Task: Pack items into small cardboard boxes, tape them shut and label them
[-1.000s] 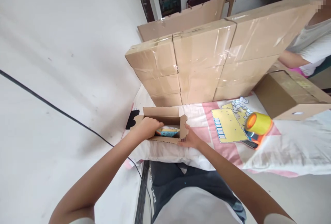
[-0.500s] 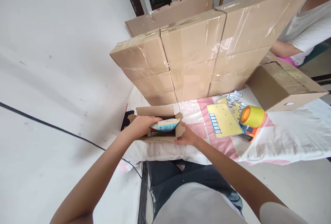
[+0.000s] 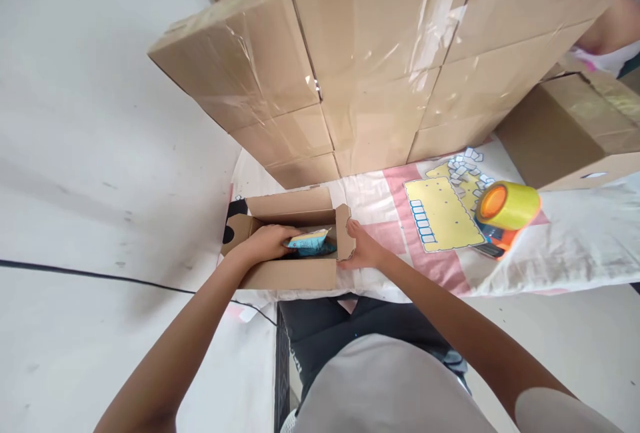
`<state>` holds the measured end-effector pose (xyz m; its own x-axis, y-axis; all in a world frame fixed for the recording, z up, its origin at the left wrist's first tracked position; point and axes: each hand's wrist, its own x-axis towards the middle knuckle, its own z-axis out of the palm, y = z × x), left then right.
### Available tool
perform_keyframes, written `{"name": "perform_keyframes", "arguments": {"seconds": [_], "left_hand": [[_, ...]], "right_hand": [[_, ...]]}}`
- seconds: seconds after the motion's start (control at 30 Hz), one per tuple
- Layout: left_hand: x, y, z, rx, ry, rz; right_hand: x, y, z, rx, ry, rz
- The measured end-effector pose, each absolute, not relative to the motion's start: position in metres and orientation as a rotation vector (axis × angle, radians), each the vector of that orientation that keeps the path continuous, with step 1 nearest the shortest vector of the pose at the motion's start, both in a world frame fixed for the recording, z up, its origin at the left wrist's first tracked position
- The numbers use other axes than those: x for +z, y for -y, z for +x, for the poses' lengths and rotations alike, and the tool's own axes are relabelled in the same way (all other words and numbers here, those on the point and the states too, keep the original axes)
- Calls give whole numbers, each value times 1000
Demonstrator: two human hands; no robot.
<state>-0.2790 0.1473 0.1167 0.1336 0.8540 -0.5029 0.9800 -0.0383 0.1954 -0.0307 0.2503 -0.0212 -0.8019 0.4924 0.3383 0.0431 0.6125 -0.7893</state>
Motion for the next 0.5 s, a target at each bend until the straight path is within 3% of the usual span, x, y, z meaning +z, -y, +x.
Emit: {"name": "perform_keyframes", "arguments": {"seconds": [0.5], "left_hand": [[103, -161, -283, -149, -1907, 2055]], "right_hand": [[-29, -259, -35, 1156, 2310, -347]]}}
